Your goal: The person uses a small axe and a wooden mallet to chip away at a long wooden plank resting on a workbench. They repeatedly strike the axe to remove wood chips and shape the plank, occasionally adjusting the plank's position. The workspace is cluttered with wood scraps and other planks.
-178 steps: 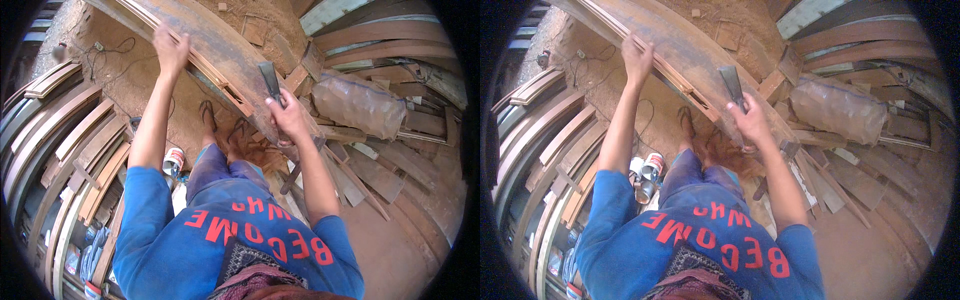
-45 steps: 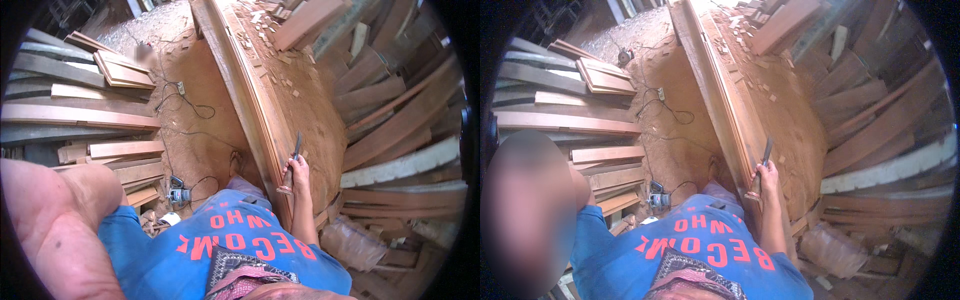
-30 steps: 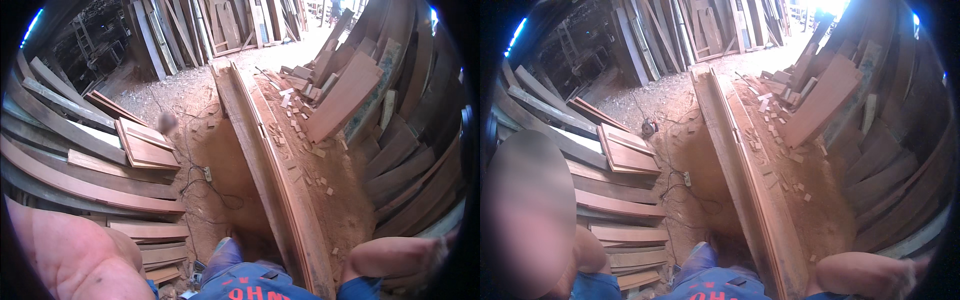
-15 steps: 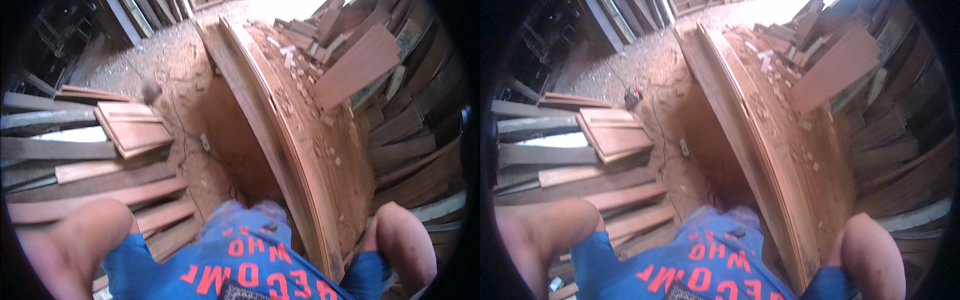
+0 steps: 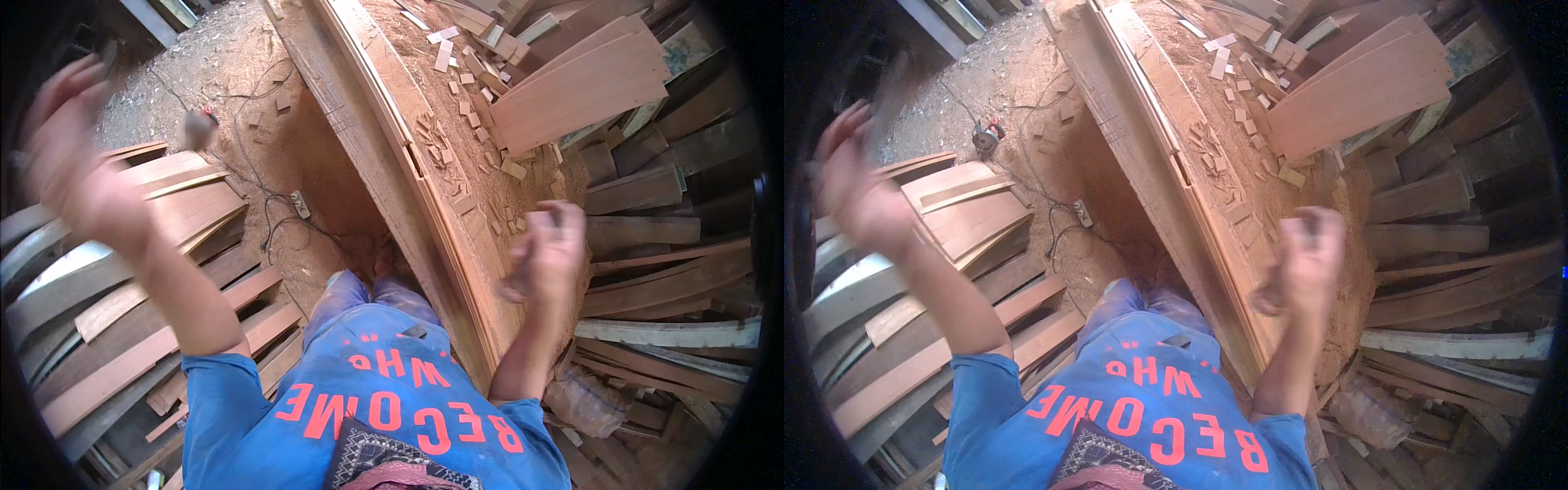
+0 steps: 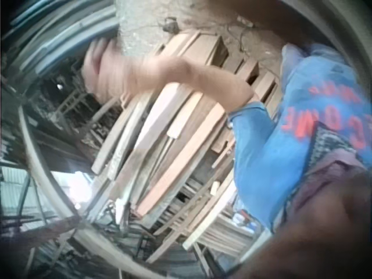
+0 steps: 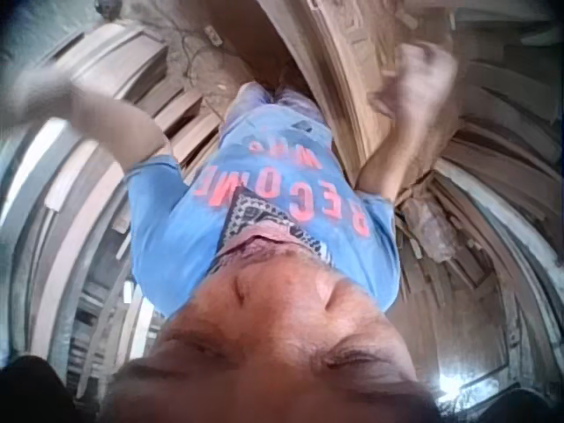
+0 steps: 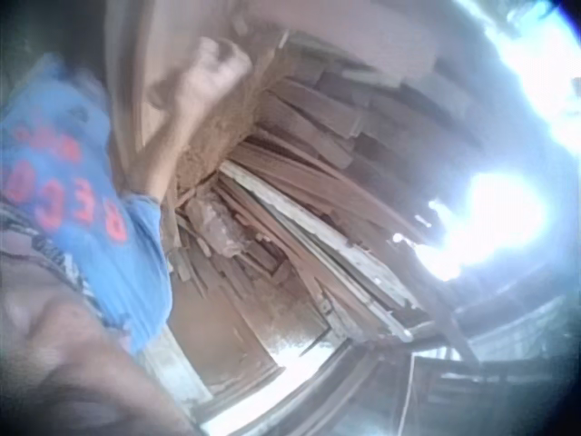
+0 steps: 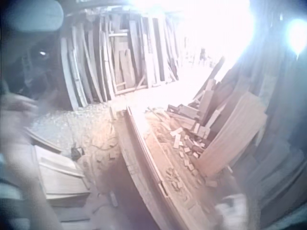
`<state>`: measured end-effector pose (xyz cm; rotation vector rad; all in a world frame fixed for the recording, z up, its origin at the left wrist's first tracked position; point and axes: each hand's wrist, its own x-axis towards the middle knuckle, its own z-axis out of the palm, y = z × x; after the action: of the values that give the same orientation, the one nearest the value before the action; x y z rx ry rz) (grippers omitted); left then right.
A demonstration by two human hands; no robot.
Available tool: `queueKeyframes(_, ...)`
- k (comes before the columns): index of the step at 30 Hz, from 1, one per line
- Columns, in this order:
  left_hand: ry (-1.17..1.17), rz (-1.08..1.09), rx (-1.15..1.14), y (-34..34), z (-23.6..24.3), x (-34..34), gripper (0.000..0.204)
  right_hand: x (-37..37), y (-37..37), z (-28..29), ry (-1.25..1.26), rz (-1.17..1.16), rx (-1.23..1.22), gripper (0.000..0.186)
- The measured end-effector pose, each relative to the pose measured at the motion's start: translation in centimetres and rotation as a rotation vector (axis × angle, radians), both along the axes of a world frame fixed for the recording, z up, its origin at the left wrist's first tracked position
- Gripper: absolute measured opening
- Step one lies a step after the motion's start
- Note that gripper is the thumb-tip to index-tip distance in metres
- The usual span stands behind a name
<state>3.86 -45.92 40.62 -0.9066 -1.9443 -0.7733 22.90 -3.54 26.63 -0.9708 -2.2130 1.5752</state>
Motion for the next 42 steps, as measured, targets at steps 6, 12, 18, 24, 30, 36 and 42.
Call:
queueKeyframes(6,-1.220,0.337,0.333,9.6,-28.5,-17.4,0.057,-1.4,-5.9,-19.8,-0.160,0.478,-0.008,0.062)
queueKeyframes(12,-1.454,0.511,0.058,21.0,-40.8,-23.7,0.127,-5.5,-8.0,-20.2,-0.359,0.540,0.067,0.054)
queueKeyframes(18,-1.454,0.597,-0.090,25.6,-44.6,-23.6,0.122,-7.6,-7.9,-21.9,-0.303,0.511,0.171,0.048)
queueKeyframes(24,-1.376,0.620,-0.138,25.8,-43.9,-22.9,0.113,-7.8,-7.0,-21.1,-0.330,0.566,0.191,0.048)
queueKeyframes(30,-1.293,0.602,-0.065,25.3,-45.3,-23.3,0.112,-7.6,-7.2,-22.0,-0.246,0.563,0.231,0.048)
queueKeyframes(36,-1.279,0.606,-0.048,25.3,-45.5,-23.3,0.111,-8.7,-7.9,-21.9,-0.297,0.565,0.240,0.047)
queueKeyframes(42,-1.249,0.598,-0.052,25.4,-45.6,-23.1,0.112,-9.0,-8.2,-23.7,-0.220,0.546,0.308,0.049)
